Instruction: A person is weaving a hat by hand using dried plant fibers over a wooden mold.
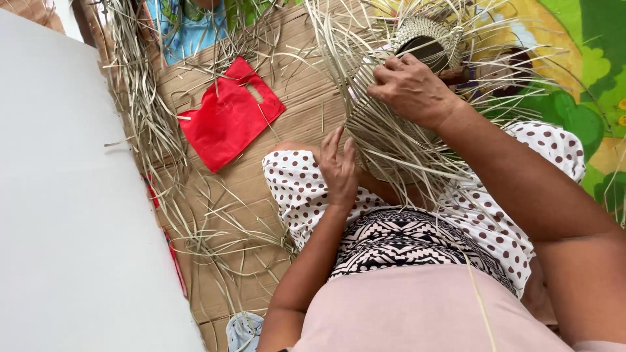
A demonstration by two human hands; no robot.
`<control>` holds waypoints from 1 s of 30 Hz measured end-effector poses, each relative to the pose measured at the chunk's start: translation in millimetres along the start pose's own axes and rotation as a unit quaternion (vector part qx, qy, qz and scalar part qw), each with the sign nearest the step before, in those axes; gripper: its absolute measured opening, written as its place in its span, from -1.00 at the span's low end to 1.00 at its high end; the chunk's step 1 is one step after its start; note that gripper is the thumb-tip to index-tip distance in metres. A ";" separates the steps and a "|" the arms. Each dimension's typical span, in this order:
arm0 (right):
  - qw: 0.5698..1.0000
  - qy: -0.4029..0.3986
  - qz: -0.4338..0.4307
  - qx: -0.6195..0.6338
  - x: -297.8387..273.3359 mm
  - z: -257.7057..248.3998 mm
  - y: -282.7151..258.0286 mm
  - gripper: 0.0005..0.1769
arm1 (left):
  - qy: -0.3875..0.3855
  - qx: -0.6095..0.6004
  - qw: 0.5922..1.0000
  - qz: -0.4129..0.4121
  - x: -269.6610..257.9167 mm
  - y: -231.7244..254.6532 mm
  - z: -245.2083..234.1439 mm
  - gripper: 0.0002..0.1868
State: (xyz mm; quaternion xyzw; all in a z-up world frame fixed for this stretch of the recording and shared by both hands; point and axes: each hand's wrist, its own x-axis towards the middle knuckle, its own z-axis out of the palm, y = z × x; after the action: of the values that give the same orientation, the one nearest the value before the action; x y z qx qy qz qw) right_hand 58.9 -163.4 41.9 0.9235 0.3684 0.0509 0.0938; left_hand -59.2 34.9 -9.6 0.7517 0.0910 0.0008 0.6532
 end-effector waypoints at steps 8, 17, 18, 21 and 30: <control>0.980 0.152 -0.006 0.130 1.3 -60.9 -43.5 -0.93 | 0.063 -0.121 0.990 0.032 54.9 7.6 23.5 -0.86; 0.969 0.174 -0.111 0.132 35.7 -62.8 -130.5 -0.87 | -0.153 -0.217 0.960 -0.091 94.8 -19.9 -22.1 -0.79; 0.969 0.175 -0.111 0.132 36.8 -78.3 -126.7 -0.87 | -0.154 -0.217 0.960 -0.090 100.7 -19.8 -30.2 -0.79; 0.973 0.114 -0.127 0.153 41.5 -95.0 -125.6 -0.89 | -0.223 -0.180 0.945 -0.158 119.2 -19.1 -49.8 -0.74; 0.957 0.179 -0.135 0.184 40.9 -41.2 -148.9 -0.77 | -0.258 -0.036 0.953 -0.154 123.9 -25.7 -66.6 -0.70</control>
State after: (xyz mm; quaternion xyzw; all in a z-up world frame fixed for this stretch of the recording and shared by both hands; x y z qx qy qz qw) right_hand -18.2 -23.7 51.8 0.8424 0.5030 0.1339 -0.1394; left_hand 51.2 120.7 -39.7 0.6795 0.0341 -0.2901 0.6730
